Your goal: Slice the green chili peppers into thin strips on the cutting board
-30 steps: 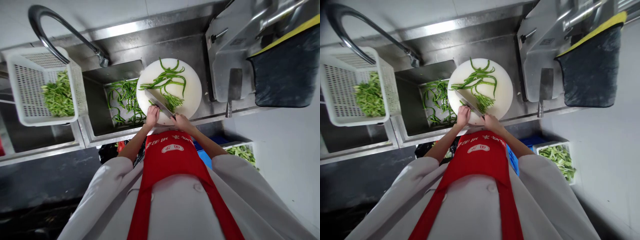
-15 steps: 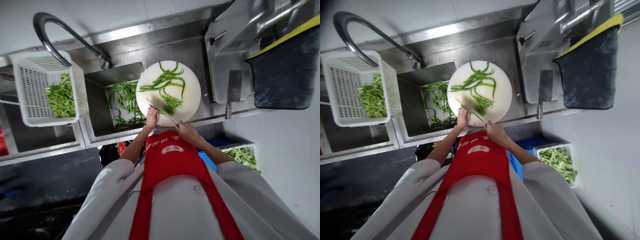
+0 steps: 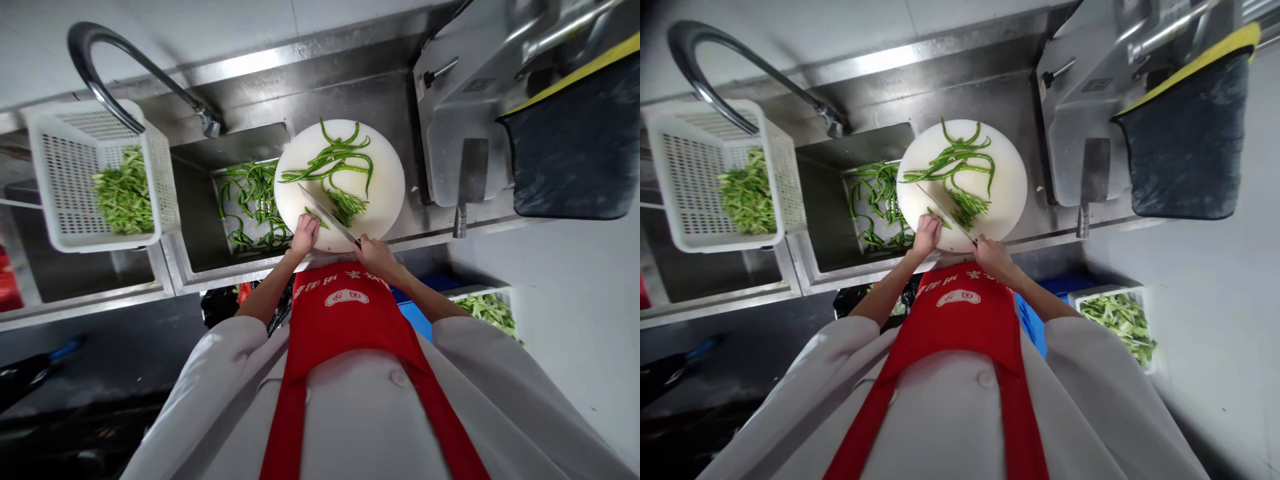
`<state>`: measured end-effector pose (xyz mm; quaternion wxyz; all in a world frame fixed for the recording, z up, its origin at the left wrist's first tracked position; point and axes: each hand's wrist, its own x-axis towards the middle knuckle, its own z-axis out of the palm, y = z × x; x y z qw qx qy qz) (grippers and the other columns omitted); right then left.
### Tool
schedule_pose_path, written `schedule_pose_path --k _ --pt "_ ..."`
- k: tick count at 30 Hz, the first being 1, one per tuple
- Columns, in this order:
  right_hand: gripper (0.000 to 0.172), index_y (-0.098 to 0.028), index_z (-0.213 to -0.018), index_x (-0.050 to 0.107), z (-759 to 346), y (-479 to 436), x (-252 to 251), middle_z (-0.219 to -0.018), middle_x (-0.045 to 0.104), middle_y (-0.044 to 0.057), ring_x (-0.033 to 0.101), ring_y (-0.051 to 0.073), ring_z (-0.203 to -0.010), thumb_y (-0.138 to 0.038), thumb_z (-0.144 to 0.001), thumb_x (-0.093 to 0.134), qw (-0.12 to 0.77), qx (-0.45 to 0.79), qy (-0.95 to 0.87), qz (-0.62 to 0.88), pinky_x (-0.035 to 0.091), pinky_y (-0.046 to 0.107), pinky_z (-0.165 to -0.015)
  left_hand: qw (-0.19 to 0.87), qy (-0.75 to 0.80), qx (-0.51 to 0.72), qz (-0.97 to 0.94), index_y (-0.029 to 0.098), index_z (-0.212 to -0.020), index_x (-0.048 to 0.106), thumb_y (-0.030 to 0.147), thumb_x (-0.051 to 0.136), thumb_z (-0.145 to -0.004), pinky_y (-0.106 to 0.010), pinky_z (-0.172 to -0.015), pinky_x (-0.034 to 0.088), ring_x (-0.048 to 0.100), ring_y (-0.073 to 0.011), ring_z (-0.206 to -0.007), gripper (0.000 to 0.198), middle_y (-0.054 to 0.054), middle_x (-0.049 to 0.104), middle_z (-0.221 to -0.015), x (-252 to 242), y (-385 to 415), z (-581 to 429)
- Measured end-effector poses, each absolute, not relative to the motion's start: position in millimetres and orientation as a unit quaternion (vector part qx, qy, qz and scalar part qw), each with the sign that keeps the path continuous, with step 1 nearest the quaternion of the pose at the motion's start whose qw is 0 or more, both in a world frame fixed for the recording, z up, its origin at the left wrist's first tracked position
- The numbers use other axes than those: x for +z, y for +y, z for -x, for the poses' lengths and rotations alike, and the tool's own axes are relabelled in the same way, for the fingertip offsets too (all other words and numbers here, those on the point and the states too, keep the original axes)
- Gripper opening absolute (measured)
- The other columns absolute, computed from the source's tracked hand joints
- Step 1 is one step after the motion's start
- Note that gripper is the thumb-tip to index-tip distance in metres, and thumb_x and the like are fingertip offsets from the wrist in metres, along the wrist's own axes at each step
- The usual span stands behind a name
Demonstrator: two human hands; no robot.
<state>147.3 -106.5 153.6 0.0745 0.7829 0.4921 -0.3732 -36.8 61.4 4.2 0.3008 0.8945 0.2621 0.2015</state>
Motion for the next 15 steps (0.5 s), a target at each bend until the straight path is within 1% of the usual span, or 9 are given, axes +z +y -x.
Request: schedule_pose_path --k 3,6,10,15 --pt "0.046 -0.011 -0.121 0.051 -134.3 -107.6 154.2 -0.103 0.071 0.019 0.070 0.029 -0.098 -0.047 -0.107 0.026 0.073 -0.393 0.492 -0.773 0.049 0.033 -0.084 0.302 0.273 0.201 -0.891 0.020 -0.108 0.065 0.031 0.040 -0.103 -0.046 -0.098 0.048 0.051 -0.0254 -0.110 0.027 -0.013 0.060 -0.110 3.0 60.2 35.6" --pt "0.045 -0.010 -0.121 0.052 -127.9 -98.4 148.0 -0.106 0.071 0.020 0.069 0.029 -0.100 -0.045 -0.107 0.027 0.063 -0.391 0.487 -0.778 0.049 0.032 -0.083 0.308 0.274 0.205 -0.888 0.019 -0.109 0.064 0.031 0.039 -0.103 -0.046 -0.099 0.047 0.051 -0.0254 -0.110 0.028 -0.014 0.060 -0.111 2.4 60.2 35.6" --pt "0.046 -0.011 -0.118 0.055 -133.3 -94.2 145.4 -0.106 0.070 0.021 0.068 0.030 -0.102 -0.046 -0.107 0.027 0.044 -0.371 0.508 -0.776 0.048 0.033 -0.084 0.304 0.268 0.212 -0.889 0.019 -0.108 0.063 0.030 0.038 -0.103 -0.046 -0.099 0.047 0.051 -0.0249 -0.110 0.028 -0.013 0.060 -0.110 1.9 58.7 34.3" --pt "0.045 -0.011 -0.119 0.055 -128.8 -91.8 138.5 -0.106 0.071 0.019 0.068 0.028 -0.102 -0.045 -0.107 0.027 0.037 -0.391 0.498 -0.773 0.047 0.030 -0.084 0.298 0.271 0.214 -0.890 0.019 -0.107 0.063 0.031 0.038 -0.104 -0.044 -0.098 0.048 0.053 -0.0239 -0.110 0.028 -0.013 0.060 -0.109 4.8 57.4 36.3"
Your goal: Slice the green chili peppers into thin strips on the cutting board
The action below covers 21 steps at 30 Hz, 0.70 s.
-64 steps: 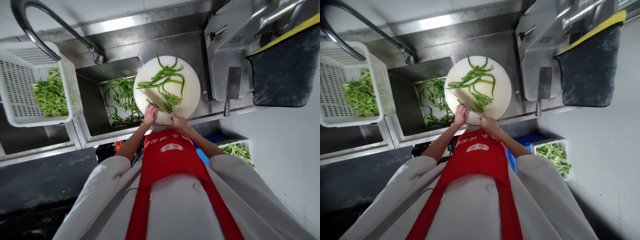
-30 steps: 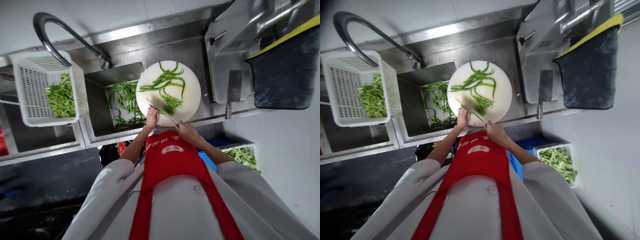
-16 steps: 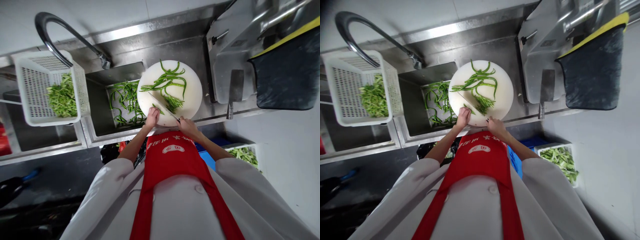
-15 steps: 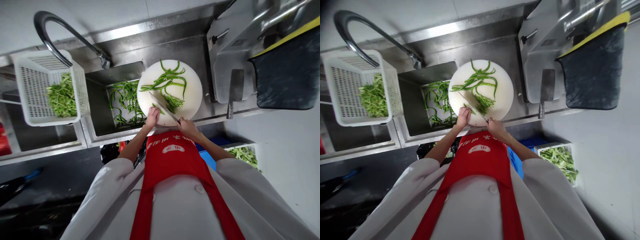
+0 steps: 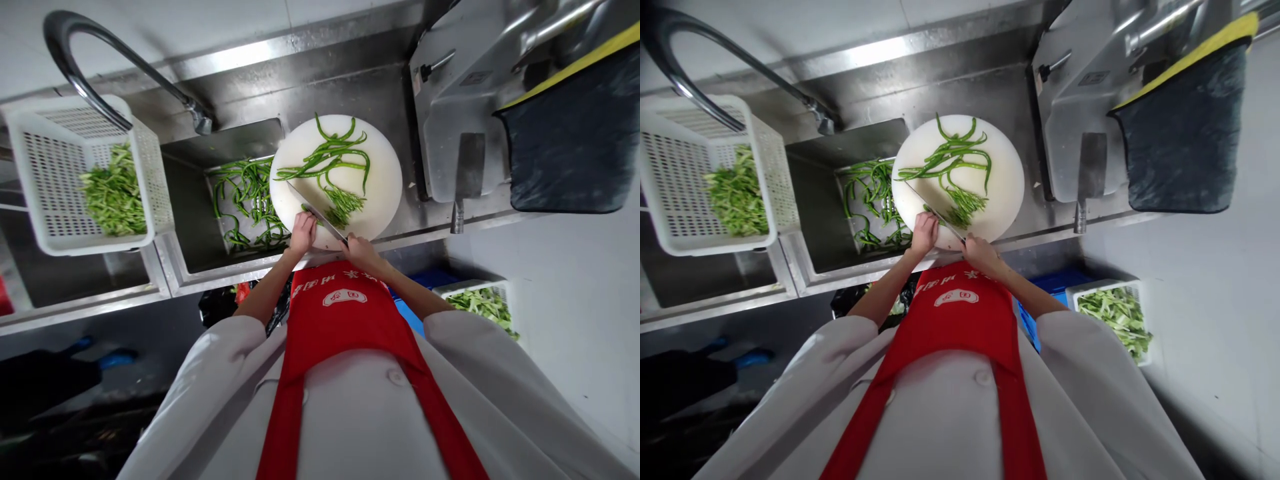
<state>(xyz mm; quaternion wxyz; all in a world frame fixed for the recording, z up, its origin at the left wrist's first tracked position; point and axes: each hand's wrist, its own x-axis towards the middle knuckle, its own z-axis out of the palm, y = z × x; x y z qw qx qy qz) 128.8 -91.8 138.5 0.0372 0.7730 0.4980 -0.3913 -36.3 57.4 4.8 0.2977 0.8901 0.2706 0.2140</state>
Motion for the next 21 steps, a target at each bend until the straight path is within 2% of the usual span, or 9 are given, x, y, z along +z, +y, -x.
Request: schedule_pose_path --k 4,8,13,21 --pt "0.046 -0.011 -0.121 0.056 -133.5 -82.5 128.9 -0.110 0.071 0.019 0.067 0.028 -0.104 -0.046 -0.107 0.030 0.027 -0.392 0.483 -0.783 0.047 0.030 -0.086 0.288 0.284 0.243 -0.882 0.023 -0.110 0.063 0.033 0.041 -0.103 -0.041 -0.099 0.050 0.055 -0.0218 -0.112 0.025 -0.011 0.059 -0.113 10.2 80.9 45.5" --pt "0.047 -0.012 -0.117 0.060 -157.7 -94.8 130.1 -0.108 0.071 0.019 0.067 0.027 -0.106 -0.049 -0.107 0.032 0.028 -0.407 0.481 -0.776 0.045 0.030 -0.087 0.292 0.223 0.205 -0.907 0.024 -0.105 0.066 0.035 0.046 -0.102 -0.040 -0.097 0.052 0.056 -0.0213 -0.109 0.023 -0.009 0.061 -0.110 11.7 102.4 44.9" --pt "0.046 -0.012 -0.116 0.056 -170.0 -122.6 135.7 -0.104 0.071 0.018 0.068 0.027 -0.100 -0.048 -0.107 0.030 0.050 -0.394 0.470 -0.788 0.045 0.030 -0.084 0.282 0.249 0.204 -0.904 0.020 -0.101 0.065 0.032 0.045 -0.102 -0.044 -0.094 0.050 0.054 -0.0233 -0.106 0.023 -0.011 0.061 -0.105 6.9 73.3 31.4" --pt "0.044 -0.013 -0.118 0.050 -159.5 -124.3 142.0 -0.102 0.072 0.018 0.070 0.029 -0.098 -0.048 -0.108 0.026 0.084 -0.385 0.478 -0.785 0.047 0.032 -0.080 0.298 0.270 0.196 -0.894 0.018 -0.110 0.064 0.030 0.041 -0.103 -0.046 -0.098 0.048 0.052 -0.0258 -0.109 0.027 -0.014 0.060 -0.109 0.9 43.3 37.1"
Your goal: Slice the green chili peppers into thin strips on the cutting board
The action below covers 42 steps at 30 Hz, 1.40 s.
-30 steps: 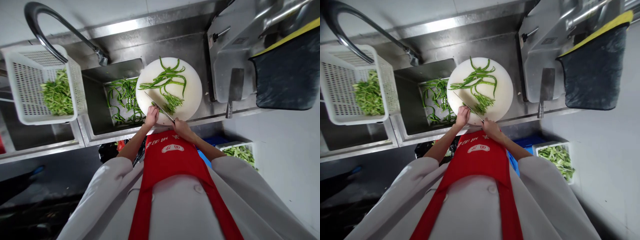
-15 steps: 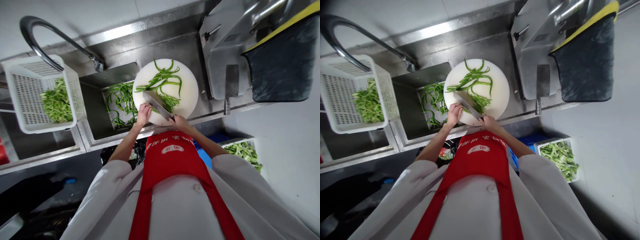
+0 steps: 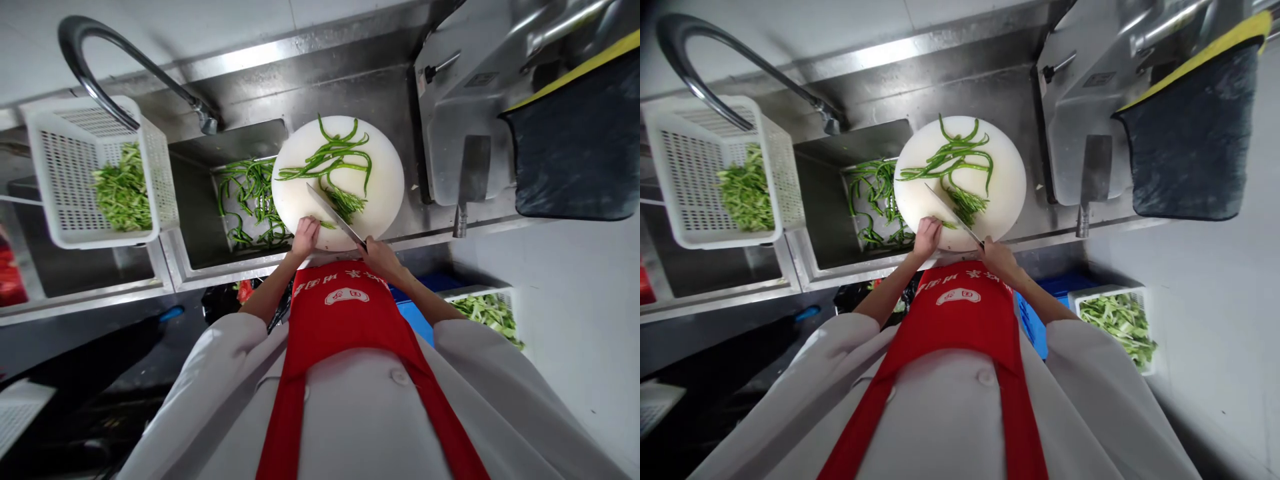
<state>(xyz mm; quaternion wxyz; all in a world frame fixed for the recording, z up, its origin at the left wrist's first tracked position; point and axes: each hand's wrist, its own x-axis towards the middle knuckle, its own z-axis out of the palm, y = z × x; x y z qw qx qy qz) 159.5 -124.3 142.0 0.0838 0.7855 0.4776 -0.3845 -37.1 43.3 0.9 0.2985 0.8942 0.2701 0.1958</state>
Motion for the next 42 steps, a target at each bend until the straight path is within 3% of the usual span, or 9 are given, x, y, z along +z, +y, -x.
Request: schedule_pose_path --k 16,25,42 --pt "0.041 -0.013 -0.118 0.050 -164.9 -120.5 139.5 -0.104 0.072 0.018 0.070 0.029 -0.101 -0.046 -0.108 0.027 0.116 -0.377 0.497 -0.773 0.047 0.032 -0.083 0.329 0.227 0.178 -0.899 0.019 -0.112 0.065 0.032 0.040 -0.102 -0.049 -0.099 0.047 0.052 -0.0270 -0.112 0.030 -0.015 0.061 -0.113 4.3 46.7 22.7" --pt "0.046 -0.013 -0.121 0.050 -162.1 -131.4 161.8 -0.104 0.071 0.021 0.070 0.030 -0.101 -0.048 -0.107 0.024 0.128 -0.377 0.503 -0.767 0.047 0.035 -0.085 0.345 0.231 0.176 -0.893 0.020 -0.113 0.067 0.032 0.041 -0.102 -0.050 -0.099 0.049 0.053 -0.0275 -0.112 0.030 -0.015 0.062 -0.112 3.5 47.7 16.3" --pt "0.048 -0.011 -0.123 0.052 -156.1 -99.3 138.3 -0.110 0.069 0.021 0.068 0.029 -0.104 -0.047 -0.107 0.024 0.097 -0.400 0.502 -0.761 0.046 0.033 -0.086 0.342 0.242 0.184 -0.889 0.019 -0.112 0.066 0.035 0.041 -0.103 -0.047 -0.099 0.049 0.054 -0.0254 -0.111 0.031 -0.014 0.062 -0.113 2.2 51.4 26.0"
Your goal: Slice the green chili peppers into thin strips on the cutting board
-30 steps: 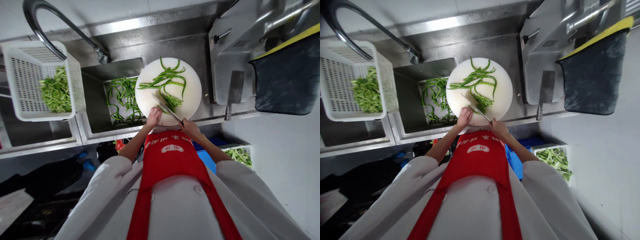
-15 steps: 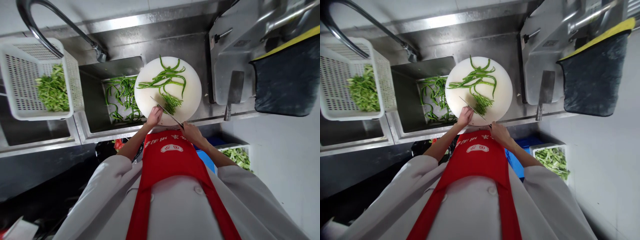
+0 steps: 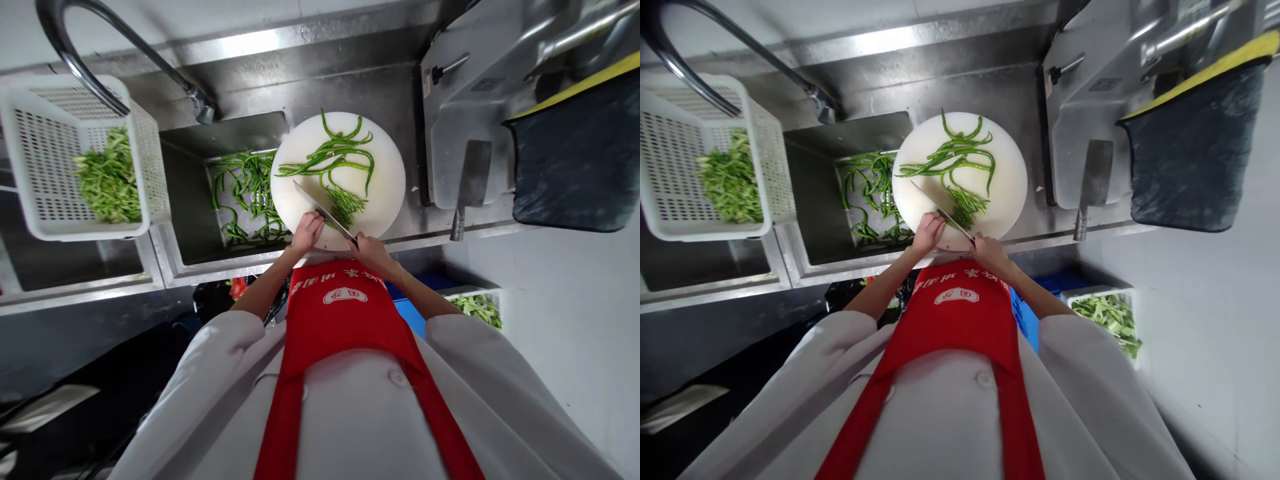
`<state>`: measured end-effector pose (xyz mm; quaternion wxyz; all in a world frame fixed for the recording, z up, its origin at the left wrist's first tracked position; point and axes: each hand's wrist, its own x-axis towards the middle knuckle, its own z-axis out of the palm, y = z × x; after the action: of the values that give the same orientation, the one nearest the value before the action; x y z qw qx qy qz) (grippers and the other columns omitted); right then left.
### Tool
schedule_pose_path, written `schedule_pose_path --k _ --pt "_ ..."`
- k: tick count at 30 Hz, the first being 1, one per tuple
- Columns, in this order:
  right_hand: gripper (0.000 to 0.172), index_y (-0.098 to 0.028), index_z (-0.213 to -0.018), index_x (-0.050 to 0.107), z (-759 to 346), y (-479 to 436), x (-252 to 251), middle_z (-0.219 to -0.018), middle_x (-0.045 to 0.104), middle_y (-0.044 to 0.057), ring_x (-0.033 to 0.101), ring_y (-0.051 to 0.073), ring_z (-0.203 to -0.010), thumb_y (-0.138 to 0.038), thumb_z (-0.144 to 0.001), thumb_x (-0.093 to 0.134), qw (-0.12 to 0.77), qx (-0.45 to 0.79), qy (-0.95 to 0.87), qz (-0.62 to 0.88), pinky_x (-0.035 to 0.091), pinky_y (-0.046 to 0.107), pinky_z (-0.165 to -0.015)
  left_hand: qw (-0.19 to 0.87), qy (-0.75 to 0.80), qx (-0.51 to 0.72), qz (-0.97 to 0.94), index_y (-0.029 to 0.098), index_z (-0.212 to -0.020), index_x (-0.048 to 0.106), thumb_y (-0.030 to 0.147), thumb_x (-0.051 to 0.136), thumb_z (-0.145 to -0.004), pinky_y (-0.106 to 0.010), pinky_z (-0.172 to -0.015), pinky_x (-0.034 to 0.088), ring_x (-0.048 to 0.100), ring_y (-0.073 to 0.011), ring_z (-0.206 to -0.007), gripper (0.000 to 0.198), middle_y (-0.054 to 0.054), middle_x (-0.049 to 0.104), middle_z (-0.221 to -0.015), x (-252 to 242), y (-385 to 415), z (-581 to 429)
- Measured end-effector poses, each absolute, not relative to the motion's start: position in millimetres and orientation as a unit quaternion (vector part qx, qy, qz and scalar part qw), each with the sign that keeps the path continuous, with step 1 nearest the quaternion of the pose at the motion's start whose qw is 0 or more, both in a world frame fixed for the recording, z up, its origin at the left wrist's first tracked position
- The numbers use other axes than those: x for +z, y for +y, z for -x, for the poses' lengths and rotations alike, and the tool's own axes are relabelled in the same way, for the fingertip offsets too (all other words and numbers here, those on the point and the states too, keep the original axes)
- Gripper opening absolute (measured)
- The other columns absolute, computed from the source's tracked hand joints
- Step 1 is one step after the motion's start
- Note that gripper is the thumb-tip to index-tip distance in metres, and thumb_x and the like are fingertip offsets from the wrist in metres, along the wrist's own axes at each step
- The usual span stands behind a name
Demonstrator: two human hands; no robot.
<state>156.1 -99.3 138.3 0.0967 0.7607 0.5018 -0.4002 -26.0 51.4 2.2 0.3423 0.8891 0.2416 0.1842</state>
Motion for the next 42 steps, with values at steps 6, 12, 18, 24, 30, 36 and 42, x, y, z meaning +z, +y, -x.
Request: schedule_pose_path --k 6,12,18,24,30,36,42 --pt "0.046 -0.013 -0.121 0.052 -156.4 -99.6 142.4 -0.106 0.070 0.019 0.069 0.030 -0.101 -0.048 -0.107 0.025 0.090 -0.388 0.506 -0.765 0.047 0.033 -0.084 0.338 0.228 0.176 -0.896 0.019 -0.111 0.067 0.034 0.042 -0.103 -0.047 -0.098 0.049 0.054 -0.0255 -0.111 0.030 -0.014 0.062 -0.112 -0.8 55.6 29.9" --pt "0.045 -0.013 -0.119 0.051 -154.3 -101.1 147.8 -0.103 0.071 0.017 0.070 0.029 -0.098 -0.048 -0.107 0.026 0.094 -0.382 0.511 -0.764 0.048 0.032 -0.081 0.321 0.213 0.184 -0.904 0.018 -0.113 0.066 0.028 0.040 -0.103 -0.048 -0.098 0.049 0.053 -0.0254 -0.112 0.029 -0.014 0.063 -0.112 -2.0 53.4 26.1" --pt "0.043 -0.014 -0.118 0.051 -152.4 -108.1 161.4 -0.101 0.071 0.018 0.070 0.029 -0.096 -0.047 -0.107 0.026 0.108 -0.375 0.511 -0.766 0.047 0.032 -0.081 0.313 0.204 0.179 -0.910 0.017 -0.116 0.065 0.026 0.040 -0.102 -0.047 -0.099 0.049 0.054 -0.0255 -0.111 0.029 -0.014 0.063 -0.112 -2.1 53.1 24.9" --pt "0.041 -0.011 -0.118 0.052 -143.4 -94.8 153.3 -0.105 0.071 0.019 0.070 0.029 -0.100 -0.043 -0.108 0.028 0.105 -0.388 0.497 -0.769 0.047 0.032 -0.082 0.322 0.207 0.179 -0.906 0.017 -0.116 0.066 0.026 0.040 -0.102 -0.048 -0.099 0.049 0.055 -0.0258 -0.112 0.031 -0.015 0.063 -0.113 -4.5 52.3 26.8" --pt "0.043 -0.013 -0.115 0.054 -151.5 -97.7 151.3 -0.102 0.071 0.019 0.070 0.029 -0.097 -0.047 -0.107 0.028 0.088 -0.385 0.515 -0.761 0.047 0.032 -0.081 0.324 0.208 0.181 -0.905 0.016 -0.115 0.066 0.027 0.039 -0.102 -0.049 -0.099 0.049 0.055 -0.0261 -0.110 0.031 -0.015 0.063 -0.111 -5.4 51.5 26.4" --pt "0.045 -0.010 -0.120 0.053 -140.5 -93.0 135.7 -0.105 0.071 0.020 0.069 0.028 -0.100 -0.045 -0.108 0.027 0.080 -0.394 0.496 -0.769 0.047 0.032 -0.083 0.320 0.226 0.205 -0.897 0.016 -0.112 0.066 0.029 0.041 -0.103 -0.046 -0.096 0.051 0.056 -0.0245 -0.109 0.030 -0.014 0.064 -0.111 -3.0 52.2 33.8" --pt "0.046 -0.011 -0.122 0.053 -141.9 -90.1 139.6 -0.107 0.070 0.020 0.068 0.030 -0.100 -0.046 -0.107 0.027 0.077 -0.390 0.496 -0.772 0.047 0.033 -0.084 0.313 0.220 0.204 -0.901 0.018 -0.109 0.067 0.031 0.041 -0.103 -0.045 -0.094 0.051 0.056 -0.0240 -0.105 0.030 -0.013 0.064 -0.107 -4.3 58.3 35.7"
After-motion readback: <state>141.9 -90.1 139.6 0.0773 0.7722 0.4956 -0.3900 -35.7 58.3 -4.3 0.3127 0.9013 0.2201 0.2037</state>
